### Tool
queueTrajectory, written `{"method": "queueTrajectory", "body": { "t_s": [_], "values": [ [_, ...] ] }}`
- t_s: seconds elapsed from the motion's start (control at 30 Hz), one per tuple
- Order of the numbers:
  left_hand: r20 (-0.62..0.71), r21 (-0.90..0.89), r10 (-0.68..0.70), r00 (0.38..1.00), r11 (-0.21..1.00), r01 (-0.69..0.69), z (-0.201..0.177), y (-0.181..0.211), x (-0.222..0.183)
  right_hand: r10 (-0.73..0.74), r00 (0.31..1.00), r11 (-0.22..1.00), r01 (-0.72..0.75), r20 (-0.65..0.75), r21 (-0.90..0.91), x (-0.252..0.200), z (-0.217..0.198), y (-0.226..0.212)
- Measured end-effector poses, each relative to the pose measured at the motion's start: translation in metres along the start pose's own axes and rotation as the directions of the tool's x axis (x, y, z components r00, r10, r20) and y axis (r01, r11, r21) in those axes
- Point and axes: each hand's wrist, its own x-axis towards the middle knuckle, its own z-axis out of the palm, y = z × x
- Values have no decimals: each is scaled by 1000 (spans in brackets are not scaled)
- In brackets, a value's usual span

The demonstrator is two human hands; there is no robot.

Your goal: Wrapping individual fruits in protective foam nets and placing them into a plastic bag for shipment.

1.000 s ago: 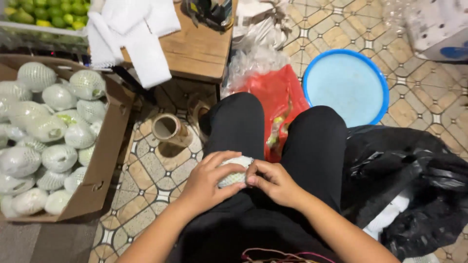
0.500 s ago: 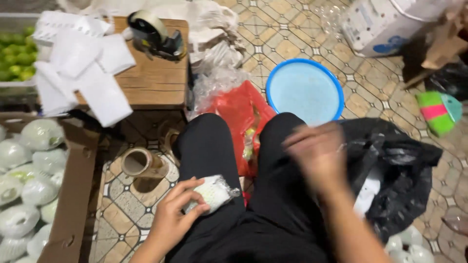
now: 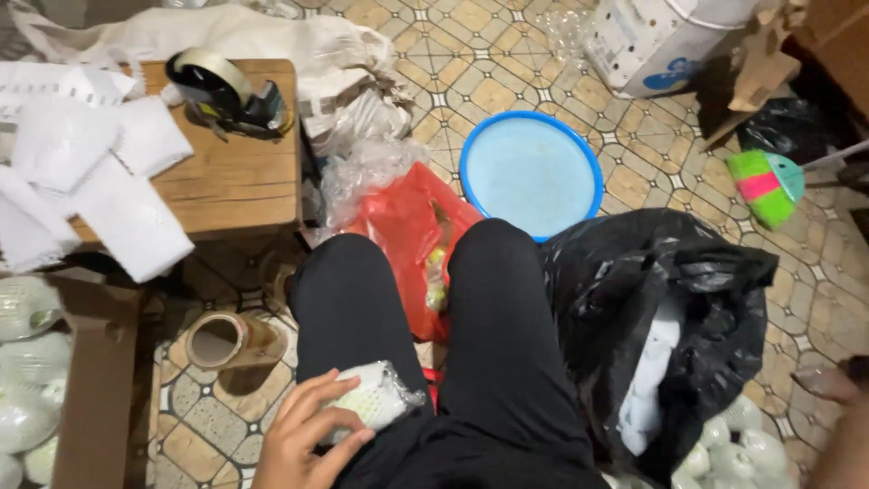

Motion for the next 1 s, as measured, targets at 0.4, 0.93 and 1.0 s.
{"method": "queueTrajectory", "body": {
  "t_s": [0.4, 0.93, 1.0],
  "values": [
    [-49, 70, 149, 988, 987, -145, 6, -8, -9, -65, 755, 901, -237, 652, 363, -132, 297, -239],
    [-72, 165, 355, 932, 926, -340, 4, -7, -9, -107, 645, 945, -170, 756, 278, -153, 336, -271],
    [-81, 144, 367, 927, 924, -354, 2, 3, -8, -197, 613, 964, -21, 766, 265, -153, 330, -292]
  ]
}}
